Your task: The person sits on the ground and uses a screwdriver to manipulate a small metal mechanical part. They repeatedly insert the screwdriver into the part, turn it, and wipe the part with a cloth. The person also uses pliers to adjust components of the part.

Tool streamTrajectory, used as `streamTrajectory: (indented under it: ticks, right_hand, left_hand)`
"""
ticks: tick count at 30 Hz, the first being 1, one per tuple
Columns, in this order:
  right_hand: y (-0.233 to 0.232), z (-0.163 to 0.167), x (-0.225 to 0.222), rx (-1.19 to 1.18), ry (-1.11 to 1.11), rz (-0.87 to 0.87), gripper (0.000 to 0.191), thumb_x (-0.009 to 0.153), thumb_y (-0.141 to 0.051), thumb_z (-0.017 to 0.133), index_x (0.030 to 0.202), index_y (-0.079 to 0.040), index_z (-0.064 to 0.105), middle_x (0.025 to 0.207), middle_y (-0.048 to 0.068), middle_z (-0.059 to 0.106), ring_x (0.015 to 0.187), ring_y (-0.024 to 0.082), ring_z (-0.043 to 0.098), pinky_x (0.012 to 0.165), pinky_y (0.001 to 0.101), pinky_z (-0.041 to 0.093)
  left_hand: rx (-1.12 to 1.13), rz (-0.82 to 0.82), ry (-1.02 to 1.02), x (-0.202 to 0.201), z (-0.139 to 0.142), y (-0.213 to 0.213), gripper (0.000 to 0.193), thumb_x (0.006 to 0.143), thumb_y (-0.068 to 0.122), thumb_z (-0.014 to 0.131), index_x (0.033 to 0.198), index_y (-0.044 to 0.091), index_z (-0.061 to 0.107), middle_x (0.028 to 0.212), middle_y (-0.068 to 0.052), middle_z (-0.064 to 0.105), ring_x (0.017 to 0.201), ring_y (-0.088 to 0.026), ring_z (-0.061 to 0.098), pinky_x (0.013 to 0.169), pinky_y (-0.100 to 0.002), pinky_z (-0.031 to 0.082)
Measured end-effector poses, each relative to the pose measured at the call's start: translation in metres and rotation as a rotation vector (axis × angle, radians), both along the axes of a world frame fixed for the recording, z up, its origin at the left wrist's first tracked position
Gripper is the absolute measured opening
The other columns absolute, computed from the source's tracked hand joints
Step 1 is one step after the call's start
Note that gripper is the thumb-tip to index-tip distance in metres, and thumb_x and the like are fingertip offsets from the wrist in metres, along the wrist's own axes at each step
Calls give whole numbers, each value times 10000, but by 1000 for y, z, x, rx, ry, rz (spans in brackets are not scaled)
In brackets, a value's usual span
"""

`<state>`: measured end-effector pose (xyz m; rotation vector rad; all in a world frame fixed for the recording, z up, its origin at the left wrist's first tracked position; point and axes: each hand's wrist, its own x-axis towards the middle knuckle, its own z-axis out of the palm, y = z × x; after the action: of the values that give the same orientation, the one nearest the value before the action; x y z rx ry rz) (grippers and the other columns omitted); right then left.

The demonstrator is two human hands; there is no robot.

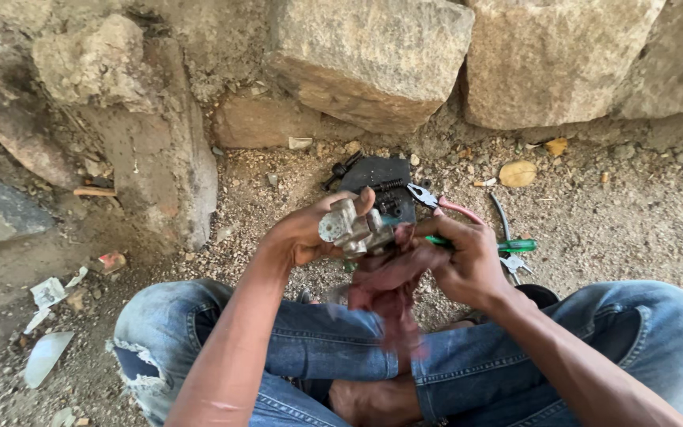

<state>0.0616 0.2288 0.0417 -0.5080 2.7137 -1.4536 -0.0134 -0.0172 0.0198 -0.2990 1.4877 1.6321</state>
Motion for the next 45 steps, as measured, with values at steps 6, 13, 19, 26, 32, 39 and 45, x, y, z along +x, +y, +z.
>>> streamTrajectory:
  ticks: [6,13,19,26,32,39,45]
  right_hand:
    - [3,9,-1,193,226,51,113,930,-91,669,1000,-76,757,804,72,808,610,120,767,911,421,517]
    - [-5,-3,-5,-174,-388,-121,93,941,-90,650,1006,-54,705,798,70,789,632,113,749,596,257,612]
    - [4,-21,-8,-827,-1091,-283,75,935,-85,575,864,-103,559,611,-70,437,442,39,311,376,221,224]
    - [1,-15,-15,-805,-1213,-343,128,958,-125,534,833,-148,514,588,-92,368,422,36,249,365,222,178]
    - [0,-3,-22,-721,-1070,-226,114,990,-91,522,878,-112,521,599,-78,374,438,37,250,375,228,188]
    - [11,-4,-16,-538,-841,-198,82,955,-34,560,943,-54,639,656,-31,521,461,47,338,389,227,226]
    - [41,9,-20,-513,-736,-129,99,980,-65,572,951,-36,663,677,-8,592,491,44,407,429,220,298]
  left_hand:
    - [98,-292,32,-1,-6,-5,1059,692,889,572,1251,-9,607,1049,-213,713,820,-343,707,643,-455,641]
    - [362,-70,481,-2,9,2,1189,561,563,904,1538,162,357,1568,-191,434,1445,-335,442,1133,-542,440]
    - [302,-176,688,7,15,4,906,660,224,893,1483,172,518,1452,-90,611,1373,-261,561,1193,-546,417]
    - [228,-114,936,13,-11,27,540,751,-126,574,1204,157,654,1056,-33,732,1069,-166,694,990,-441,611]
    - [320,148,873,15,-20,23,573,718,-132,628,1216,150,625,1036,2,698,1017,-143,664,930,-368,603]
    - [368,425,811,9,-20,17,491,709,-193,591,1128,44,684,977,-80,739,917,-214,723,852,-381,621]
    - [929,733,298,0,-9,-23,551,706,69,546,1241,-29,639,885,-182,699,803,-282,653,793,-411,582]
